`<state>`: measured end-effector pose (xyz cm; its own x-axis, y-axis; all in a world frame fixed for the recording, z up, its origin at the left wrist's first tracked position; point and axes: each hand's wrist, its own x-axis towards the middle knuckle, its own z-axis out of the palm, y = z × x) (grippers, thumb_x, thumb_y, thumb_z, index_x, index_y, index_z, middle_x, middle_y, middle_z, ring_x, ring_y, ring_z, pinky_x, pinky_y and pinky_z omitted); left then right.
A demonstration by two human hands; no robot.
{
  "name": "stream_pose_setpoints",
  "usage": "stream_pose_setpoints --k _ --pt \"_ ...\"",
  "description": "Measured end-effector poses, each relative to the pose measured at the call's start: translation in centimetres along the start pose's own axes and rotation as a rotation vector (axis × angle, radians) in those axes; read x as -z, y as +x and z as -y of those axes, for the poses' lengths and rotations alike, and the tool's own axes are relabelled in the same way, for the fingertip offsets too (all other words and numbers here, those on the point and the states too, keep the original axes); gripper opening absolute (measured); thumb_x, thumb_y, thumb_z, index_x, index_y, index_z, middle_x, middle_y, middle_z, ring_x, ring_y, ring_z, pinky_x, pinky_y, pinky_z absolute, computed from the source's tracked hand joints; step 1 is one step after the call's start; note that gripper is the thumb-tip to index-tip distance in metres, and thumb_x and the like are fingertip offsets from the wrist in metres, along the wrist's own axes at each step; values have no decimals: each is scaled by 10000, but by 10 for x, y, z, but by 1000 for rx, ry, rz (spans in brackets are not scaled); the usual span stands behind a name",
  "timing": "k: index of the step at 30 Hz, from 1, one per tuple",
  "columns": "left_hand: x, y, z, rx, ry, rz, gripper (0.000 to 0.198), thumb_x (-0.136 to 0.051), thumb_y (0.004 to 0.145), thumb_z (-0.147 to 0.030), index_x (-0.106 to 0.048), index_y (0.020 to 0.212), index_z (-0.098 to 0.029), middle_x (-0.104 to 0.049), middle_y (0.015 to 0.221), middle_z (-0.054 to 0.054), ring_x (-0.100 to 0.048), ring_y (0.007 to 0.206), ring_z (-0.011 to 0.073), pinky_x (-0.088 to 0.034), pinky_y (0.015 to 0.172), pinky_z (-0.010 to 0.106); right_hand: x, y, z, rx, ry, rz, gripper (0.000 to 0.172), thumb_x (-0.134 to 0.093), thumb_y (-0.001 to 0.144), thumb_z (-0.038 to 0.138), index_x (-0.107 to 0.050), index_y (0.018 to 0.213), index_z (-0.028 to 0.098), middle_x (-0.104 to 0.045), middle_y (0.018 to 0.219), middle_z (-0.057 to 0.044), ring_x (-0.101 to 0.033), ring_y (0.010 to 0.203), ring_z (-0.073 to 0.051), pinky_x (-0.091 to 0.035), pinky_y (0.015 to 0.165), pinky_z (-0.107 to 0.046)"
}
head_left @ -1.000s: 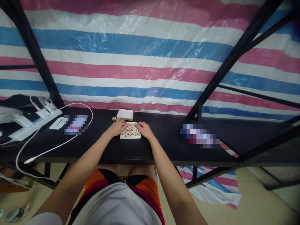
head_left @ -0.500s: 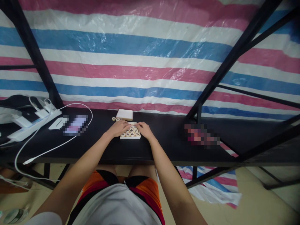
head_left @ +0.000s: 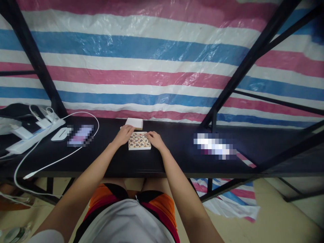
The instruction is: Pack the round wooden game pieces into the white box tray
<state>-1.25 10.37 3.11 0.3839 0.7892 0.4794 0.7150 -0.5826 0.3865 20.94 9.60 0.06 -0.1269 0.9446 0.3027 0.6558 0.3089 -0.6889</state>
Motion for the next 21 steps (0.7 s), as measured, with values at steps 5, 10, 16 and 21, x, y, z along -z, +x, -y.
stream_pose_setpoints --k 5,10,16,21 --pt "0 6 34 109 134 34 354 -377 897 -212 -629 1143 -181 -597 1189 92 -528 1085 227 -403 985 379 -2 2 -4 3 1 -9 260 -482 877 347 -704 885 211 -560 807 -19 -545 792 -141 -395 807 -244" --pt "-6 0 41 106 258 152 352 -425 865 -210 -638 1143 -181 -552 1271 100 -510 1113 260 -417 970 397 -1 2 -3 -8 2 -2 269 -476 878 345 -706 876 205 -568 803 -24 -551 798 -146 -389 802 -247" --pt "-3 -3 40 112 285 136 332 -445 856 -219 -640 1124 -191 -593 1168 89 -529 1052 243 -428 945 366 1 0 0 -17 8 8 258 -477 874 325 -703 881 201 -586 822 -29 -559 800 -148 -394 798 -251" --pt "0 -5 51 166 273 89 325 -466 849 -238 -642 1118 -195 -603 1111 93 -531 1021 245 -430 937 371 0 0 -1 -17 -7 3 248 -483 875 326 -703 876 211 -593 821 -26 -561 810 -152 -396 802 -254"
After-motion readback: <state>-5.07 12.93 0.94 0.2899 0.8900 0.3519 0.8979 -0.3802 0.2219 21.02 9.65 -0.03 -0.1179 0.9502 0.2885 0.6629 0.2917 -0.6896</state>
